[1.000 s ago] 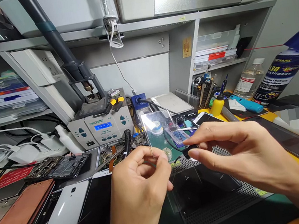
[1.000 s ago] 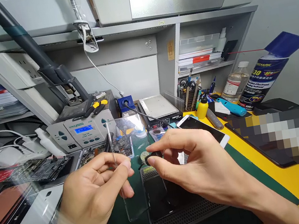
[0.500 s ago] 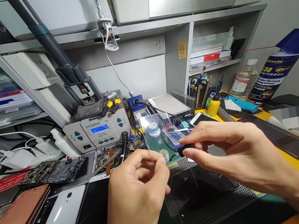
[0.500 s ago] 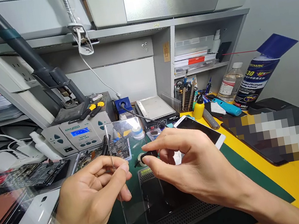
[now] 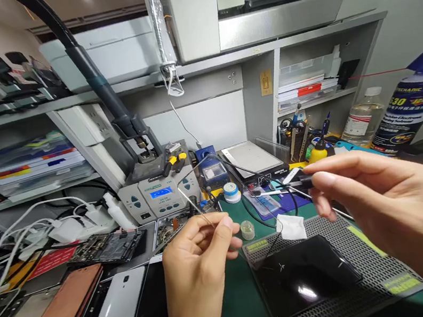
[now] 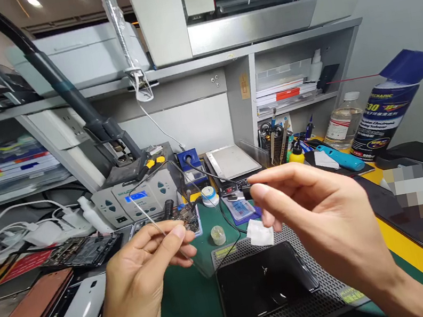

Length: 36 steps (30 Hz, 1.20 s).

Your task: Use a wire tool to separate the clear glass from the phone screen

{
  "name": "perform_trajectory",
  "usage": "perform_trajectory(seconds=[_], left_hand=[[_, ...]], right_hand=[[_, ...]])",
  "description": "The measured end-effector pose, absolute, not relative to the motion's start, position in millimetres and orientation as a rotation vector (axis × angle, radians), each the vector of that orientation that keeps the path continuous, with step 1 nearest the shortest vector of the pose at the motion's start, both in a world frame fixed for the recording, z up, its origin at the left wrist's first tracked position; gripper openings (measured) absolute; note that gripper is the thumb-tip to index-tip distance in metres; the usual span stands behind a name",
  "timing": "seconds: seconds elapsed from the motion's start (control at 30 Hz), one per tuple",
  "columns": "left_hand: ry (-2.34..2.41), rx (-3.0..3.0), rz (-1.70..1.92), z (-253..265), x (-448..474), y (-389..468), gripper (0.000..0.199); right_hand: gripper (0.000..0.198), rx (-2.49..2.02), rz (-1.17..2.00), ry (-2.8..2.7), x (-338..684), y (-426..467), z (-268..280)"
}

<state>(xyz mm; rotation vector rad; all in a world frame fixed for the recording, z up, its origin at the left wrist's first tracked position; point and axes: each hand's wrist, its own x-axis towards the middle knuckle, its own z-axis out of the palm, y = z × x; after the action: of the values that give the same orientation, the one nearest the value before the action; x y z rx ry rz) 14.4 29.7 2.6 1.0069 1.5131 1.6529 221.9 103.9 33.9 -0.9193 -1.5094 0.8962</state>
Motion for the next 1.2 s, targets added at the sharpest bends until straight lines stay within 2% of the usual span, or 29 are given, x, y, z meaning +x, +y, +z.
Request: perform_trajectory(seconds=[0.27, 0.4, 0.57, 0.77, 0.9, 1.2], left_hand=[[1.479, 0.886, 1.814, 0.6, 8.0, 36.9, 0.025], [1.509, 0.870, 1.859, 0.1, 2.2, 39.6, 0.025], [1.550, 0.871, 1.904, 2.5, -4.5, 40.6, 0.025], [1.553, 0.834, 1.923, 5.7, -8.1, 41.1, 0.028], [1.546, 0.830, 1.951, 7.0, -7.0, 40.3, 0.025], [1.549, 0.849, 2.044, 3.4, -11.2, 41.2, 0.024]], right_hand=[[0.037, -0.866, 1.182, -1.539, 227.9, 123.7, 23.7], [0.034, -0.814, 1.357, -1.550, 231.9, 132.1, 23.0], [0.038, -0.860, 1.431, -1.666, 225.9, 133.1, 20.1], [0.034, -0.925, 1.264, -1.886, 205.9, 134.0, -0.5], [0.032, -0.990, 1.045, -2.032, 196.1, 139.5, -8.7], [0.031, -0.974, 0.862, -2.215, 184.7, 142.2, -0.4]])
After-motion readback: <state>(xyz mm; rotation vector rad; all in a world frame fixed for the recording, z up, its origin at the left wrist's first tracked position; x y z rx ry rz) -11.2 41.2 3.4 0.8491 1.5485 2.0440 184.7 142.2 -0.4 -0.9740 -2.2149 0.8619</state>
